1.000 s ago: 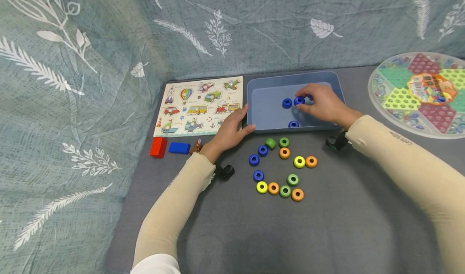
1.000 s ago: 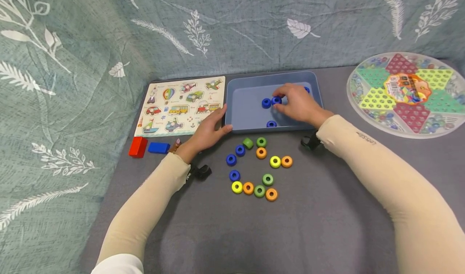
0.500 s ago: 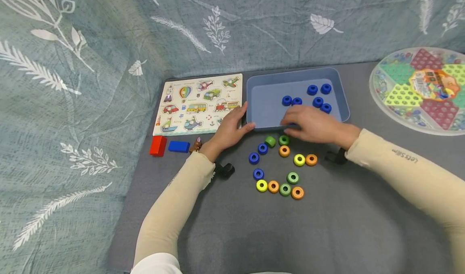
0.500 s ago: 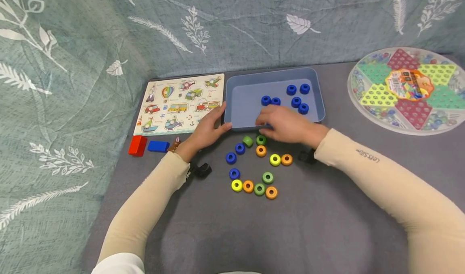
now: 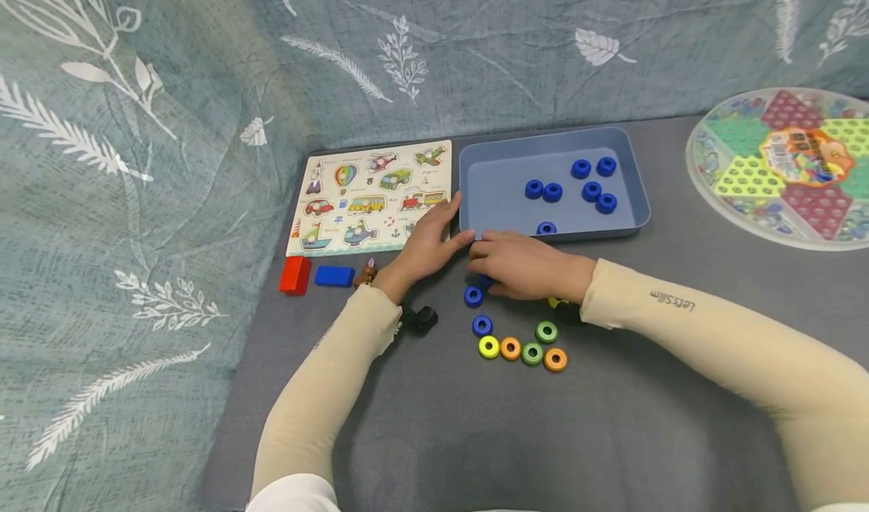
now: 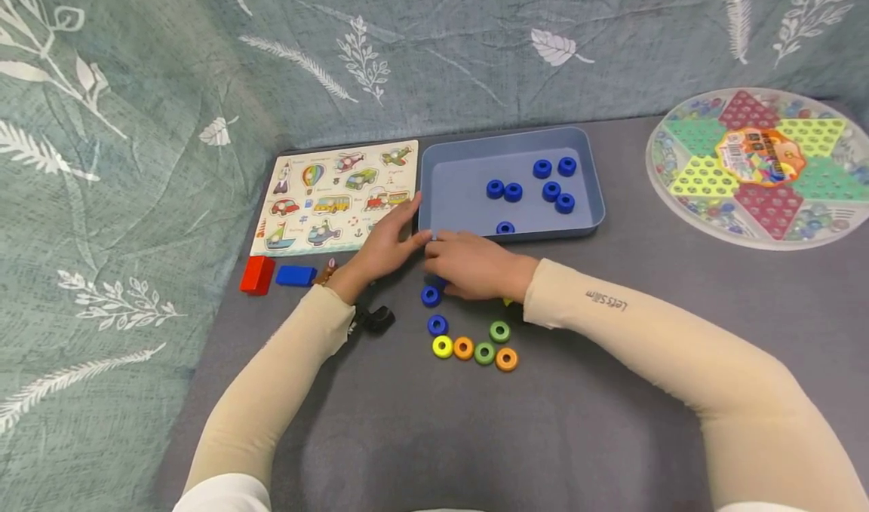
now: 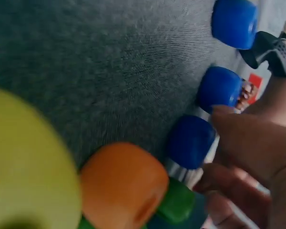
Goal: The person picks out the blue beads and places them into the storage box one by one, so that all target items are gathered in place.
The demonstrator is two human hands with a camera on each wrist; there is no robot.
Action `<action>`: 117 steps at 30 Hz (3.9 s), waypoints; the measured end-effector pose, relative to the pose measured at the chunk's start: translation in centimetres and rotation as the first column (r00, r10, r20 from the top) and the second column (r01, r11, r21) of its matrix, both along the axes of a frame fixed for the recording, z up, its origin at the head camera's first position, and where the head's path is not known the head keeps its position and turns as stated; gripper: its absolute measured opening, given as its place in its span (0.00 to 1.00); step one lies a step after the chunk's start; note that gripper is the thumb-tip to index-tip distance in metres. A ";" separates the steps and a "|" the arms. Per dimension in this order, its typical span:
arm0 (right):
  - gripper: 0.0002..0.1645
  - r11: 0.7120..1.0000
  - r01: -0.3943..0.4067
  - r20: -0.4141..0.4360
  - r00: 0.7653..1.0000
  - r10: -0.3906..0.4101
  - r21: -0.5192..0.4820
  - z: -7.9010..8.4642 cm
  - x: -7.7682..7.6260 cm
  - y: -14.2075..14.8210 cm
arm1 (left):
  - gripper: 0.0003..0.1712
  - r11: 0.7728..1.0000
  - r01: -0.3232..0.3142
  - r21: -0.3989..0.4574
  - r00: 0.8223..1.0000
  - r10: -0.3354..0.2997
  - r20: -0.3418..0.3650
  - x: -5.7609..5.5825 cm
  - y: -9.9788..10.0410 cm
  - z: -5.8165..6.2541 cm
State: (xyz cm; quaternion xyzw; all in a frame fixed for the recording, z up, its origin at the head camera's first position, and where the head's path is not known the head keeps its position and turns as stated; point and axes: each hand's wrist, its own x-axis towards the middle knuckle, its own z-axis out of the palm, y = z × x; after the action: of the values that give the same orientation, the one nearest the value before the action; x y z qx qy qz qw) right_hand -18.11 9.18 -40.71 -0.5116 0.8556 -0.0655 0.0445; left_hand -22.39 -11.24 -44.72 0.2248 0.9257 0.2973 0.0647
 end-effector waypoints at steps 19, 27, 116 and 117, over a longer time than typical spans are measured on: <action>0.20 0.942 0.219 0.187 0.967 -0.174 -0.255 2.1 -2.6 4.9 | 0.42 1.000 0.007 0.012 1.000 -0.007 0.003 -0.2 -0.4 -0.1; 0.21 0.862 0.433 0.218 0.897 -0.384 -0.266 1.7 -5.3 8.1 | 0.43 1.000 0.008 0.024 1.000 -0.009 0.008 0.0 -0.3 -0.2; 0.21 0.774 0.561 0.315 0.821 -0.476 -0.293 -0.9 -7.6 10.7 | 0.41 0.999 -0.049 -0.003 0.999 0.049 0.010 -0.2 0.3 -0.8; 0.20 0.772 0.564 0.317 0.819 -0.479 -0.293 -0.9 -7.7 10.7 | 0.41 0.999 -0.048 -0.004 0.999 0.048 0.009 -0.2 0.3 -0.8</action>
State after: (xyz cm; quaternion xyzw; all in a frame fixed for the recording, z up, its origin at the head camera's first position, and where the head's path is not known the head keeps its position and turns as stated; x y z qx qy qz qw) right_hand -25.79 19.88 -41.64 -0.2404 0.9248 -0.2942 0.0222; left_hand -22.59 -10.91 -45.52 0.2009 0.9311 0.2979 0.0621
